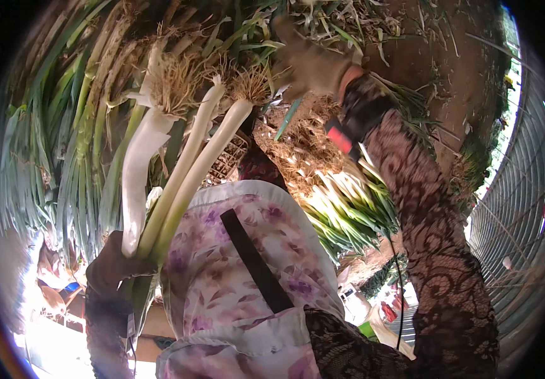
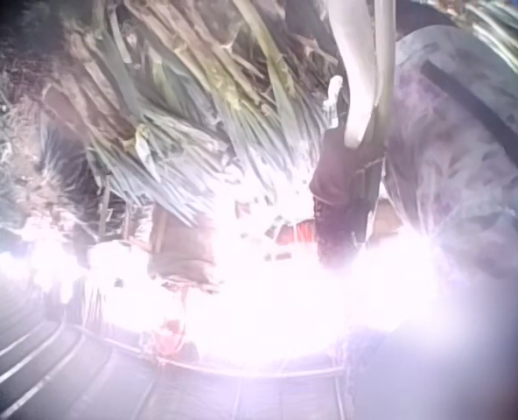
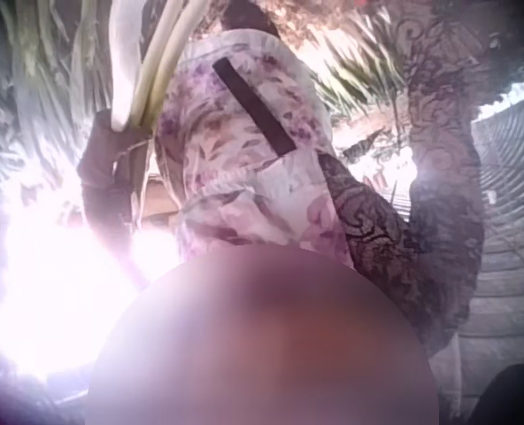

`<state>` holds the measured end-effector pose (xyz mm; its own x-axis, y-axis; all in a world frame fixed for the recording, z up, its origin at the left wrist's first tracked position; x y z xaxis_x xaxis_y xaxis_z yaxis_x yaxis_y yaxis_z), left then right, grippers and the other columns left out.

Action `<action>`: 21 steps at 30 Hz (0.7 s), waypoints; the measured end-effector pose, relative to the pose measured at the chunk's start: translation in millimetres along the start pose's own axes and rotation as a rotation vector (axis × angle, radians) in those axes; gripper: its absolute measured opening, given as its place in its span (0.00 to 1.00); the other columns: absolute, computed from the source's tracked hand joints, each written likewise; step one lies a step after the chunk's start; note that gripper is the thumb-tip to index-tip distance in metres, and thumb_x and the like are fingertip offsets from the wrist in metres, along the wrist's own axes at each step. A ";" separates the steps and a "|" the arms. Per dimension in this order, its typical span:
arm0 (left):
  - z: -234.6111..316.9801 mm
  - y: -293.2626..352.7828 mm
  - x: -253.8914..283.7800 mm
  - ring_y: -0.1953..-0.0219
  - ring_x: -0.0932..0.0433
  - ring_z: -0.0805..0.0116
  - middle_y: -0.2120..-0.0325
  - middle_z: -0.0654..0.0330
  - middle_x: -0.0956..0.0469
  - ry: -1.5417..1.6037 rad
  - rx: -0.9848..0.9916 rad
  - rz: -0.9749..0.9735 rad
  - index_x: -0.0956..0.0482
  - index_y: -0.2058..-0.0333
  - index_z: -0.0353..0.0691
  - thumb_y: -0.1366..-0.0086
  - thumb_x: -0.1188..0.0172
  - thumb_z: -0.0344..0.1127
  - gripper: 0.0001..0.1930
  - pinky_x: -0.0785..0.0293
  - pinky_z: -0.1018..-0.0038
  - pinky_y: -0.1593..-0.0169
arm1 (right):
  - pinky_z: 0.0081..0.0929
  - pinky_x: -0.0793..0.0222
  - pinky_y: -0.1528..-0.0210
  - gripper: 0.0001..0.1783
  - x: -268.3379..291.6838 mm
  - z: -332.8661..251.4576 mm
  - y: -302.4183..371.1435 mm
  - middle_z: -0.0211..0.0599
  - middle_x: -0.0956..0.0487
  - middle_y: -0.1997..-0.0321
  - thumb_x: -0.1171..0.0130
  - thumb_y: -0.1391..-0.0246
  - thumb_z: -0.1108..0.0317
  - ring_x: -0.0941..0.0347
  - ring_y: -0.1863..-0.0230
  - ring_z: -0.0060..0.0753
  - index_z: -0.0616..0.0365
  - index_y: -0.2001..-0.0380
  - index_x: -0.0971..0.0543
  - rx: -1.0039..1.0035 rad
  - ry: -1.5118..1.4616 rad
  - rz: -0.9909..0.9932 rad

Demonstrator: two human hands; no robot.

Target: Use a pneumatic air nozzle to strip outer leaves and clean harvested leeks.

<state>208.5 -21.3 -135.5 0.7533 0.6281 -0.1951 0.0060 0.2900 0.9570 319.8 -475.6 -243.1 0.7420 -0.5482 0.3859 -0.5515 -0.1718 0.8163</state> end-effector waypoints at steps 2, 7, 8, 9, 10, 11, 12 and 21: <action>-11.0 10.2 -12.1 0.69 0.21 0.70 0.72 0.57 0.18 0.062 0.063 -0.105 0.18 0.60 0.31 0.60 0.25 0.31 0.25 0.26 0.72 0.59 | 0.33 0.22 0.56 0.16 -37.6 -124.1 37.6 0.35 0.23 0.57 0.42 0.45 0.69 0.23 0.57 0.37 0.52 0.52 0.23 0.541 0.201 0.330; 16.4 -0.6 -17.0 0.72 0.21 0.70 0.73 0.57 0.18 -0.107 -0.025 0.046 0.17 0.61 0.31 0.59 0.24 0.33 0.24 0.26 0.72 0.64 | 0.28 0.22 0.66 0.12 42.0 -38.4 22.1 0.36 0.20 0.66 0.41 0.42 0.59 0.21 0.64 0.27 0.54 0.62 0.19 0.178 0.322 0.815; 19.2 -6.6 -15.1 0.72 0.21 0.70 0.73 0.57 0.18 -0.119 -0.030 0.046 0.17 0.61 0.31 0.59 0.24 0.33 0.24 0.26 0.72 0.64 | 0.26 0.22 0.61 0.20 52.9 37.9 26.2 0.37 0.19 0.59 0.41 0.41 0.55 0.21 0.63 0.28 0.62 0.58 0.21 -0.253 -0.281 0.782; 13.6 -11.6 -17.2 0.73 0.21 0.69 0.73 0.57 0.18 -0.127 0.038 -0.005 0.17 0.61 0.31 0.60 0.24 0.33 0.24 0.26 0.72 0.64 | 0.26 0.22 0.61 0.20 53.7 25.7 27.8 0.37 0.19 0.59 0.41 0.41 0.55 0.21 0.63 0.28 0.62 0.58 0.21 -0.238 -0.294 0.780; 1.6 -10.0 -23.3 0.73 0.21 0.68 0.74 0.56 0.18 -0.121 0.112 -0.058 0.17 0.61 0.31 0.60 0.24 0.33 0.24 0.25 0.71 0.63 | 0.26 0.22 0.64 0.22 45.8 1.1 39.5 0.37 0.19 0.59 0.41 0.41 0.53 0.21 0.66 0.28 0.63 0.57 0.21 -0.155 -0.550 0.742; -9.1 -12.0 -23.2 0.73 0.21 0.68 0.74 0.56 0.18 -0.110 0.124 -0.042 0.17 0.61 0.31 0.60 0.24 0.33 0.24 0.25 0.71 0.63 | 0.25 0.22 0.66 0.24 33.8 -17.4 48.8 0.37 0.19 0.59 0.41 0.42 0.51 0.21 0.69 0.27 0.64 0.57 0.21 -0.073 -0.805 0.693; -16.6 -14.2 -22.7 0.71 0.20 0.67 0.70 0.55 0.18 -0.158 0.139 -0.019 0.21 0.58 0.29 0.61 0.23 0.34 0.29 0.24 0.71 0.63 | 0.24 0.21 0.68 0.24 27.7 -39.6 55.3 0.36 0.19 0.58 0.42 0.41 0.50 0.21 0.70 0.27 0.63 0.55 0.22 0.123 -0.681 0.609; 7.4 -22.7 -37.7 0.68 0.19 0.60 0.69 0.49 0.17 -0.306 0.053 0.220 0.18 0.61 0.27 0.64 0.24 0.33 0.28 0.24 0.67 0.59 | 0.19 0.20 0.65 0.12 36.9 -126.4 137.1 0.30 0.17 0.69 0.48 0.42 0.78 0.20 0.67 0.20 0.55 0.57 0.20 0.517 0.001 0.947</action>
<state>184.8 -56.9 -148.3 0.9021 0.4238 0.0817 -0.1498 0.1299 0.9801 319.7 -415.9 -62.7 -0.0713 -0.6393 0.7656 -0.9955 -0.0026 -0.0948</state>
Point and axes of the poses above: each hand's wrist, its own y-axis away from the middle knuckle, its own x-axis out of the back of the hand, z = x × y, the point moved 10 cm from there along -y, towards the middle knuckle
